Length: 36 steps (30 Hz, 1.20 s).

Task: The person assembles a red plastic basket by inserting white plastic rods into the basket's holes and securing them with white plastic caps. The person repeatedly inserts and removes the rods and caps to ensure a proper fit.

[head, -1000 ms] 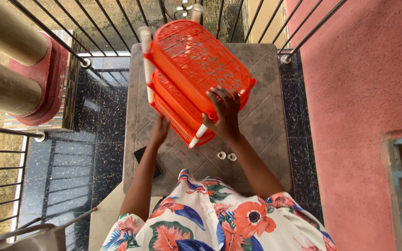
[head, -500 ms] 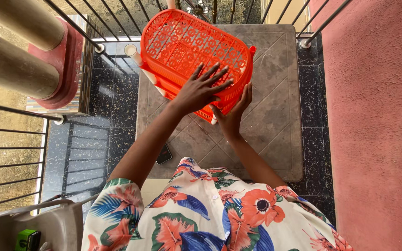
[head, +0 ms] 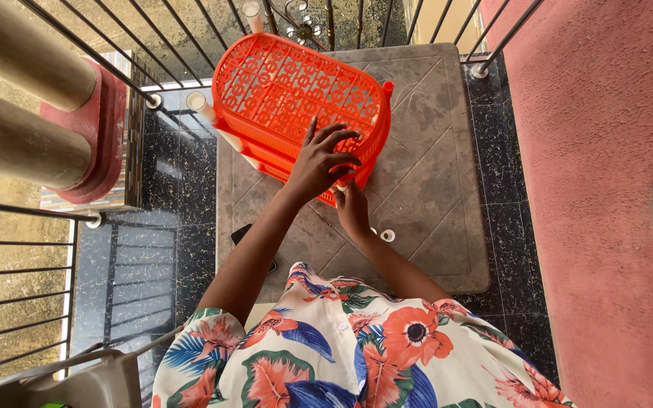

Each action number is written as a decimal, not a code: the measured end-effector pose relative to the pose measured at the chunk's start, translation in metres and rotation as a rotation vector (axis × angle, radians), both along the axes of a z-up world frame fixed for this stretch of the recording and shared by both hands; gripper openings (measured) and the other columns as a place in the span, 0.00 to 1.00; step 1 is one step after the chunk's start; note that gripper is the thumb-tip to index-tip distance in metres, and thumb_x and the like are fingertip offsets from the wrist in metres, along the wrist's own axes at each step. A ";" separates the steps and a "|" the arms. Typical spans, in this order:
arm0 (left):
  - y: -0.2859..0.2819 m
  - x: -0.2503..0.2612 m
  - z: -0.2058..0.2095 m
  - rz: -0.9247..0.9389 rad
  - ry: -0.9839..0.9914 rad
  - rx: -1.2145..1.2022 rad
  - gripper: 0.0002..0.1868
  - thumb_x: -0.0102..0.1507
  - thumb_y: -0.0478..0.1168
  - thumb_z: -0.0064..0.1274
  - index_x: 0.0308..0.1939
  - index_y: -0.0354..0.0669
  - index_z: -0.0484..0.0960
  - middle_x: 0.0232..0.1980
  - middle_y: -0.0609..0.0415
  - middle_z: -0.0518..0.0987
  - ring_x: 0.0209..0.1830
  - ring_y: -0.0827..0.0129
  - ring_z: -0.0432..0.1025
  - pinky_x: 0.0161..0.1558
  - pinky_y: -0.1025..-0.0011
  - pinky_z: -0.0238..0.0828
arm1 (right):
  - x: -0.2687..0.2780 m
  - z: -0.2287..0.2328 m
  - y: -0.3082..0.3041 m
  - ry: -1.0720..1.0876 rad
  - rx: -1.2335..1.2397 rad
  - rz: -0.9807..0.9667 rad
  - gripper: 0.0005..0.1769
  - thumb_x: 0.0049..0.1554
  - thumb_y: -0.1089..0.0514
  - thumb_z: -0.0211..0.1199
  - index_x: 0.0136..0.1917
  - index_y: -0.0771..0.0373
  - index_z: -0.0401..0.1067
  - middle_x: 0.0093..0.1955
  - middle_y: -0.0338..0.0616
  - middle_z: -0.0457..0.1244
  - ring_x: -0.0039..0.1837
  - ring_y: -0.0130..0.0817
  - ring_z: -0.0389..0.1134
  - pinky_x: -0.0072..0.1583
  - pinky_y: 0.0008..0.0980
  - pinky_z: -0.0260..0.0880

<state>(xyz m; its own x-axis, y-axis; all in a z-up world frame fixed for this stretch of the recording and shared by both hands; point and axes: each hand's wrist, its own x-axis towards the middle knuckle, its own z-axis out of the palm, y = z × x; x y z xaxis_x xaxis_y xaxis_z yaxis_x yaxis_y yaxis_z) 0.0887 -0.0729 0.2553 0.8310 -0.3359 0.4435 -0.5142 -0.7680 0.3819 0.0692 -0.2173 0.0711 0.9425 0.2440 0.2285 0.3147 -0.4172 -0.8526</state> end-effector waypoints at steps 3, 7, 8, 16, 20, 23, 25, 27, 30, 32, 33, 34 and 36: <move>0.009 0.001 -0.003 -0.059 0.027 -0.001 0.15 0.57 0.41 0.64 0.48 0.62 0.88 0.75 0.60 0.70 0.79 0.55 0.58 0.79 0.38 0.39 | -0.001 0.008 0.001 -0.104 0.055 0.018 0.16 0.64 0.55 0.64 0.59 0.67 0.67 0.50 0.57 0.68 0.52 0.55 0.70 0.50 0.47 0.68; 0.014 0.000 0.001 -0.119 0.011 0.078 0.18 0.59 0.40 0.62 0.53 0.63 0.90 0.81 0.56 0.62 0.84 0.51 0.50 0.80 0.36 0.33 | -0.006 0.029 0.005 -0.153 0.242 0.041 0.16 0.63 0.58 0.64 0.60 0.69 0.67 0.54 0.56 0.66 0.54 0.50 0.70 0.53 0.45 0.68; 0.015 0.002 0.004 -0.126 0.057 0.095 0.14 0.59 0.41 0.63 0.48 0.62 0.90 0.82 0.56 0.61 0.84 0.51 0.47 0.79 0.36 0.32 | -0.002 0.030 0.010 -0.085 0.253 0.035 0.15 0.62 0.59 0.64 0.58 0.69 0.69 0.52 0.54 0.68 0.53 0.47 0.71 0.53 0.44 0.69; 0.014 0.003 0.016 -0.164 0.235 0.092 0.12 0.49 0.47 0.69 0.37 0.58 0.89 0.82 0.56 0.54 0.83 0.50 0.41 0.77 0.36 0.28 | 0.021 -0.012 0.027 0.326 0.499 0.020 0.11 0.59 0.59 0.67 0.43 0.73 0.76 0.38 0.42 0.70 0.44 0.22 0.69 0.42 0.32 0.67; 0.011 0.003 0.010 -0.127 0.209 0.115 0.11 0.51 0.47 0.68 0.37 0.59 0.89 0.83 0.58 0.54 0.85 0.51 0.42 0.79 0.38 0.31 | 0.024 -0.029 0.030 0.253 0.465 0.053 0.11 0.60 0.59 0.63 0.44 0.71 0.77 0.35 0.41 0.69 0.42 0.21 0.69 0.42 0.31 0.66; 0.011 0.004 0.003 -0.123 0.189 0.111 0.08 0.52 0.46 0.67 0.36 0.60 0.89 0.84 0.57 0.54 0.85 0.50 0.42 0.79 0.39 0.34 | 0.031 -0.039 0.028 0.290 0.447 0.094 0.11 0.60 0.59 0.64 0.44 0.70 0.79 0.34 0.41 0.69 0.41 0.22 0.68 0.42 0.31 0.65; 0.012 0.004 0.004 -0.137 0.184 0.112 0.07 0.53 0.46 0.67 0.35 0.60 0.89 0.84 0.57 0.54 0.85 0.50 0.42 0.79 0.40 0.35 | 0.035 -0.040 0.025 0.336 0.446 0.131 0.10 0.58 0.58 0.65 0.45 0.69 0.79 0.36 0.40 0.70 0.41 0.22 0.69 0.41 0.31 0.67; 0.013 0.002 0.006 -0.156 0.151 0.099 0.08 0.53 0.47 0.67 0.36 0.61 0.90 0.83 0.57 0.54 0.84 0.49 0.43 0.78 0.40 0.35 | 0.041 -0.040 0.016 0.297 0.408 0.218 0.12 0.58 0.55 0.66 0.45 0.69 0.78 0.36 0.40 0.70 0.42 0.23 0.70 0.42 0.32 0.67; 0.012 -0.008 0.011 -0.147 0.120 0.078 0.09 0.50 0.46 0.68 0.34 0.60 0.90 0.82 0.56 0.56 0.83 0.49 0.46 0.78 0.41 0.37 | 0.040 -0.034 0.004 0.264 0.283 0.323 0.16 0.59 0.50 0.66 0.47 0.68 0.78 0.38 0.41 0.71 0.45 0.24 0.72 0.45 0.33 0.69; 0.012 -0.013 0.014 -0.114 0.098 0.072 0.07 0.50 0.46 0.67 0.32 0.59 0.90 0.81 0.57 0.60 0.83 0.50 0.49 0.78 0.42 0.40 | 0.036 -0.026 0.001 0.228 0.203 0.314 0.19 0.59 0.47 0.67 0.50 0.68 0.77 0.40 0.43 0.70 0.46 0.27 0.72 0.48 0.34 0.69; 0.011 -0.016 0.015 -0.085 0.089 0.068 0.04 0.51 0.45 0.67 0.30 0.58 0.89 0.80 0.58 0.63 0.83 0.51 0.51 0.78 0.43 0.41 | 0.030 -0.022 -0.002 0.205 0.172 0.278 0.21 0.59 0.46 0.68 0.51 0.68 0.76 0.41 0.45 0.69 0.47 0.30 0.70 0.49 0.36 0.68; 0.011 -0.018 0.015 -0.057 0.080 0.065 0.03 0.53 0.45 0.67 0.28 0.57 0.89 0.80 0.58 0.65 0.83 0.53 0.53 0.78 0.44 0.43 | 0.024 -0.018 -0.003 0.182 0.141 0.241 0.22 0.59 0.45 0.68 0.52 0.68 0.75 0.42 0.47 0.68 0.47 0.33 0.69 0.50 0.37 0.67; 0.009 -0.025 0.013 -0.010 0.105 0.038 0.11 0.56 0.49 0.68 0.25 0.51 0.85 0.77 0.57 0.69 0.82 0.54 0.55 0.77 0.45 0.45 | 0.020 -0.009 -0.006 0.178 0.161 0.276 0.23 0.60 0.44 0.66 0.54 0.67 0.72 0.47 0.45 0.68 0.51 0.32 0.69 0.53 0.36 0.67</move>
<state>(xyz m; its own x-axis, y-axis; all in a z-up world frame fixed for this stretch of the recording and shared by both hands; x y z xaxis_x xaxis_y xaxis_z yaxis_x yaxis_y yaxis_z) 0.0640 -0.0635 0.2682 0.8687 -0.3593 0.3411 -0.4807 -0.7777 0.4050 0.0889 -0.2234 0.0618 0.8747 0.4687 0.1231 0.2375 -0.1931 -0.9520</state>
